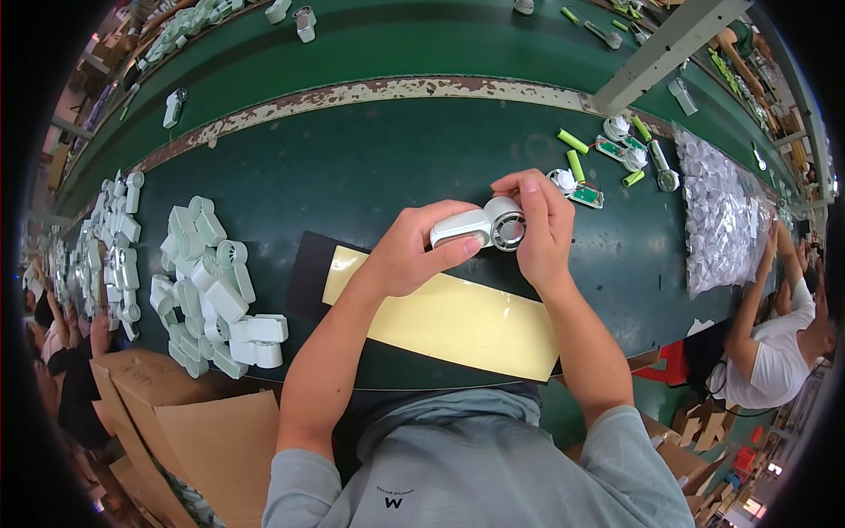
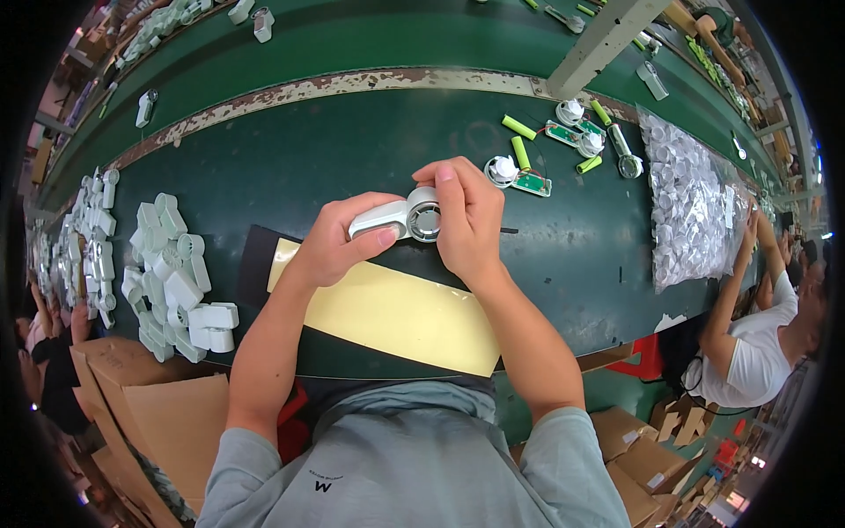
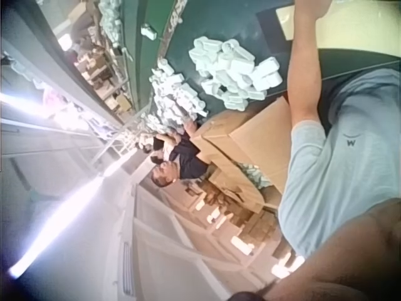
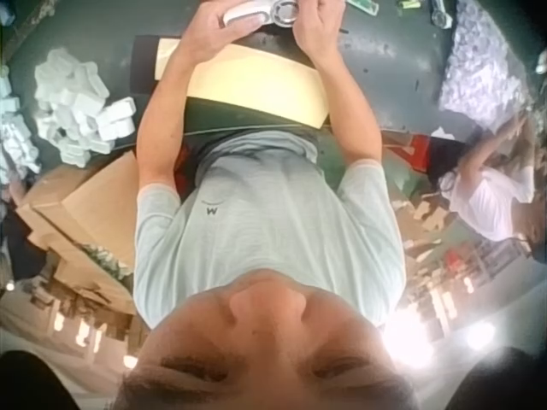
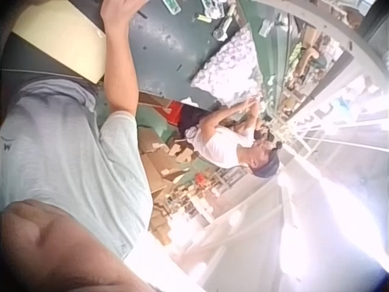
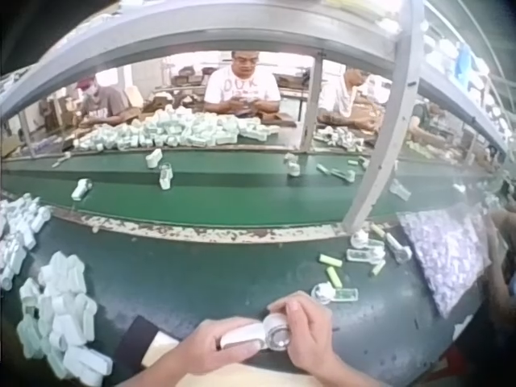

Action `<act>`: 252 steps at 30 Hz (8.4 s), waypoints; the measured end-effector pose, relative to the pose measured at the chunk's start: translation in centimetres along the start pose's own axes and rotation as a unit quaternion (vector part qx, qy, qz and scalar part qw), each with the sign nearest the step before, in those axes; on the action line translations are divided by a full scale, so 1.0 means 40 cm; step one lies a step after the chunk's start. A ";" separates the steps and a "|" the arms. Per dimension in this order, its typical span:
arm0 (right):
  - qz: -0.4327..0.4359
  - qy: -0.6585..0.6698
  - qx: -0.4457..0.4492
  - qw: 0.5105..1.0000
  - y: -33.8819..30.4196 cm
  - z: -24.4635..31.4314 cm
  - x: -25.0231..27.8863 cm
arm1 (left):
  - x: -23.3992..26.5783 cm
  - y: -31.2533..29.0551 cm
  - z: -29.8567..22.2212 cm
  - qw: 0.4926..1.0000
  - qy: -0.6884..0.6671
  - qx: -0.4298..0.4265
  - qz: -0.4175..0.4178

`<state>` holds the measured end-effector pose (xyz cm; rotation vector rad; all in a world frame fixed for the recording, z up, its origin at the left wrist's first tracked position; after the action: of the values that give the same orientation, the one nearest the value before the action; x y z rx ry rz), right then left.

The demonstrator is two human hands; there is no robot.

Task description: The person assembles small handheld fans by hand, connecting plastic housings, fan blades, motors, and other plastic components.

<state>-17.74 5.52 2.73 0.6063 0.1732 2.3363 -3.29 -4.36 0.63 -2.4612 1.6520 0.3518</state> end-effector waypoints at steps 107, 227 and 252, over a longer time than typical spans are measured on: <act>0.023 -0.261 0.202 0.944 0.116 0.155 0.089 | 0.049 -0.034 -0.158 0.824 0.324 -0.359 -0.295; 0.292 -0.243 0.213 0.900 -0.197 0.225 -0.474 | 0.418 -0.019 -0.052 0.900 -0.232 -0.179 -0.322; 0.235 -0.312 0.212 0.896 -0.195 0.189 -0.211 | 0.232 0.015 -0.039 0.988 -0.140 -0.043 -0.057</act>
<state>-4.04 5.31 3.97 1.7476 0.2567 2.4145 -0.29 -13.22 -0.46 -2.4167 1.4046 0.7307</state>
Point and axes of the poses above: each hand's wrist, its own y-axis towards the middle knuckle, its own x-axis out of the back of the hand, z = x × y, the point moved 6 cm from there along y, towards the middle knuckle, and after that the axes turned 15 degrees about -y, right-handed, at the moved point
